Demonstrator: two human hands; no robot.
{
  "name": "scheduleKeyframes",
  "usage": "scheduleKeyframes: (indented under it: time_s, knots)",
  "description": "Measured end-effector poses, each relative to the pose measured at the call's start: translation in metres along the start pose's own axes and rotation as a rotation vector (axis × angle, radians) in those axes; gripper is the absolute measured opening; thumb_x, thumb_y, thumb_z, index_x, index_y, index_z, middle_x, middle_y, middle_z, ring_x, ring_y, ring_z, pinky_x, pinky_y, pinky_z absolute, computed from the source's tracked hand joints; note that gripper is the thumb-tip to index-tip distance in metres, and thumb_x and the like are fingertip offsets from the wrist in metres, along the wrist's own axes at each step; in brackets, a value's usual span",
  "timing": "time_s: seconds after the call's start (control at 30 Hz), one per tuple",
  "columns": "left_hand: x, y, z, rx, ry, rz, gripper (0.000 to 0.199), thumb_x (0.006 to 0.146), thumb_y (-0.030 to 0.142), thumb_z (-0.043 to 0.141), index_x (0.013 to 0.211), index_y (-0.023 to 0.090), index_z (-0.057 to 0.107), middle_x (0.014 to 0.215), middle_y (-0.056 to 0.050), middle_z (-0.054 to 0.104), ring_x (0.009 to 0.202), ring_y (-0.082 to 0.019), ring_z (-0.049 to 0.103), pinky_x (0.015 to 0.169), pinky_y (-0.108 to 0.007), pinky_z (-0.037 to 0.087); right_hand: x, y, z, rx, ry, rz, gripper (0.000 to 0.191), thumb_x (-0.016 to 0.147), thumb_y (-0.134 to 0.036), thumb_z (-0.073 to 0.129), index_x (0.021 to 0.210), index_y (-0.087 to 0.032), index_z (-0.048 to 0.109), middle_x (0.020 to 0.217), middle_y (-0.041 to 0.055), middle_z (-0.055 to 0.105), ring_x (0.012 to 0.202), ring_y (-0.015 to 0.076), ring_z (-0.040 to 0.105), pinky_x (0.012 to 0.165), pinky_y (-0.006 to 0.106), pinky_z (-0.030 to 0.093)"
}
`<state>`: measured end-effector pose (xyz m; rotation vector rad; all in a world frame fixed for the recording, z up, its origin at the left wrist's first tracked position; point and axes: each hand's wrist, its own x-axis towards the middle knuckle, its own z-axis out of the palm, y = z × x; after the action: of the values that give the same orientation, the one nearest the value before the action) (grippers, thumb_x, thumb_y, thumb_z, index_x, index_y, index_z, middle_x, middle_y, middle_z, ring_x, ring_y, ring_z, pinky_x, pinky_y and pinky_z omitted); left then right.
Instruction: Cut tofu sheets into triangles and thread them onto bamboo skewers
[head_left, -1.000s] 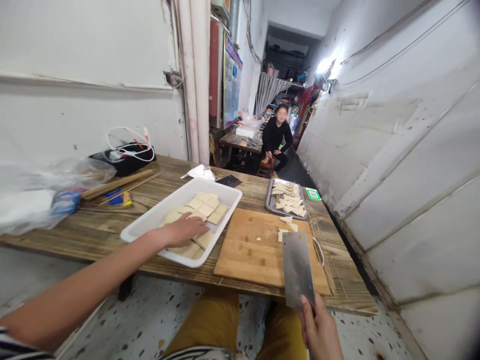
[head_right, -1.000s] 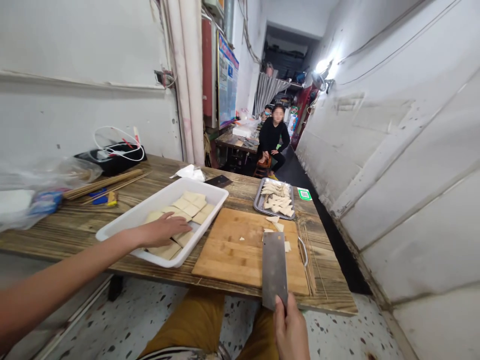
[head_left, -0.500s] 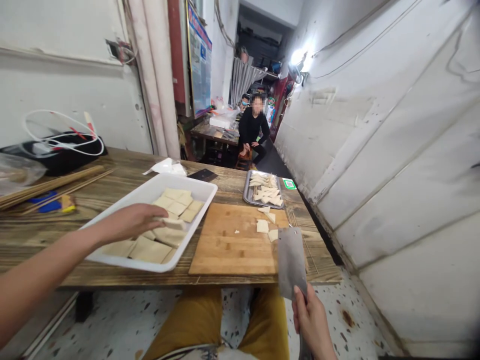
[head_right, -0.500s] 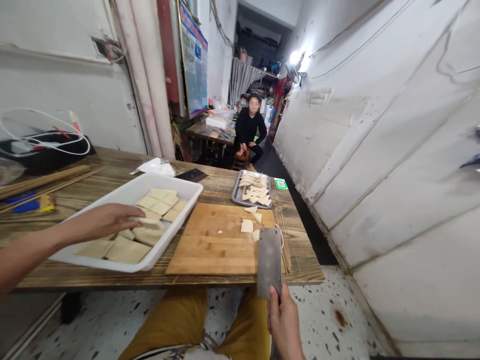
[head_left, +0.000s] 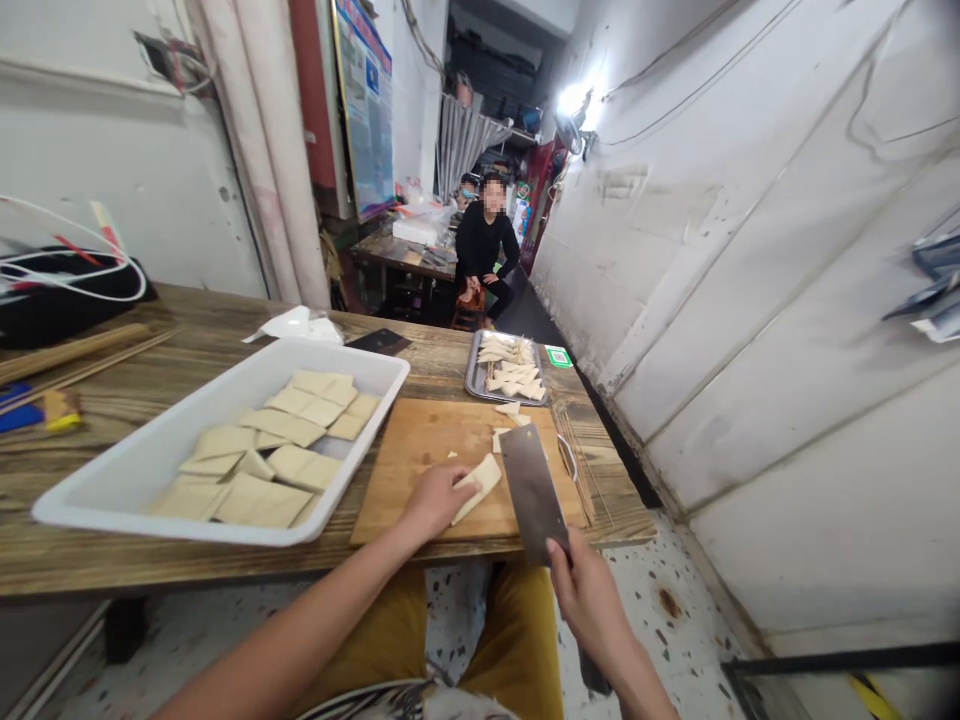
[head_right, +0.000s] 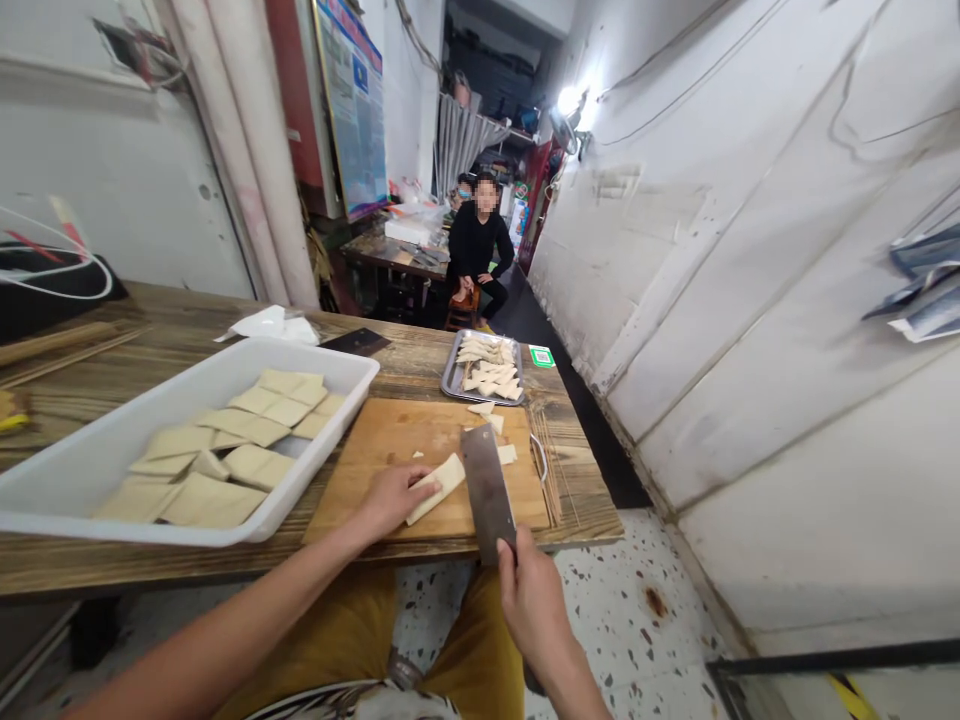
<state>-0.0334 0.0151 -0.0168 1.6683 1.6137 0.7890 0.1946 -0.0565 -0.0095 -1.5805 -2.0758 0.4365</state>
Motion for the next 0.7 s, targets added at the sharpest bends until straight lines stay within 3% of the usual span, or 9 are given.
scheduleKeyframes:
  time_s: [0.07, 0.17, 0.3, 0.4, 0.57, 0.7]
  knots:
    - [-0.002, -0.006, 0.006, 0.145, 0.091, 0.042, 0.030, 0.080, 0.035, 0.048, 0.094, 0.017, 0.068, 0.096, -0.009, 0.069, 0.088, -0.023, 0.062, 0.076, -0.031, 0.043, 0.004, -0.004, -0.007, -0.111, -0.076, -0.040, 0.022, 0.094, -0.031, 0.030, 0.085, -0.018, 0.046, 0.061, 0.0031, 0.059, 0.053, 0.0186, 0.058, 0.049, 0.024, 0.034]
    - [-0.018, -0.012, -0.002, 0.368, 0.173, 0.123, 0.034, 0.083, 0.039, 0.047, 0.103, 0.016, 0.064, 0.104, -0.013, 0.065, 0.098, -0.026, 0.058, 0.082, -0.035, 0.041, 0.012, -0.006, -0.017, -0.229, -0.150, -0.023, 0.020, 0.094, -0.026, 0.030, 0.087, -0.017, 0.047, 0.060, 0.0035, 0.060, 0.053, 0.0192, 0.059, 0.048, 0.023, 0.030]
    - [-0.022, -0.011, -0.015, 0.476, 0.154, 0.137, 0.038, 0.084, 0.043, 0.046, 0.107, 0.018, 0.062, 0.102, -0.012, 0.066, 0.098, -0.025, 0.057, 0.082, -0.034, 0.042, 0.024, 0.001, -0.031, -0.327, -0.079, 0.063, 0.019, 0.093, -0.025, 0.032, 0.088, -0.017, 0.048, 0.062, 0.0051, 0.061, 0.054, 0.0197, 0.059, 0.048, 0.024, 0.028]
    - [0.008, 0.004, -0.015, 0.523, 0.180, 0.108, 0.044, 0.084, 0.048, 0.042, 0.110, 0.017, 0.061, 0.100, -0.011, 0.067, 0.094, -0.024, 0.060, 0.079, -0.032, 0.043, 0.026, 0.008, -0.037, -0.324, 0.000, 0.093, 0.020, 0.093, -0.026, 0.032, 0.085, -0.017, 0.048, 0.063, 0.0060, 0.061, 0.056, 0.0202, 0.059, 0.049, 0.024, 0.030]
    - [0.070, 0.034, 0.009, 0.662, 0.060, 0.061, 0.043, 0.073, 0.054, 0.054, 0.085, 0.015, 0.067, 0.093, -0.015, 0.068, 0.092, -0.029, 0.061, 0.077, -0.034, 0.044, 0.012, 0.015, -0.035, -0.215, 0.072, 0.087, 0.022, 0.093, -0.028, 0.030, 0.084, -0.018, 0.048, 0.066, 0.0054, 0.062, 0.057, 0.0194, 0.058, 0.051, 0.024, 0.034]
    - [0.090, 0.038, 0.026, 0.647, 0.046, -0.032, 0.047, 0.064, 0.054, 0.062, 0.087, 0.013, 0.067, 0.098, -0.019, 0.067, 0.095, -0.032, 0.060, 0.077, -0.036, 0.043, -0.003, 0.023, -0.031, -0.170, 0.063, 0.132, 0.023, 0.093, -0.028, 0.029, 0.087, -0.017, 0.048, 0.064, 0.0046, 0.062, 0.055, 0.0193, 0.058, 0.050, 0.024, 0.034]
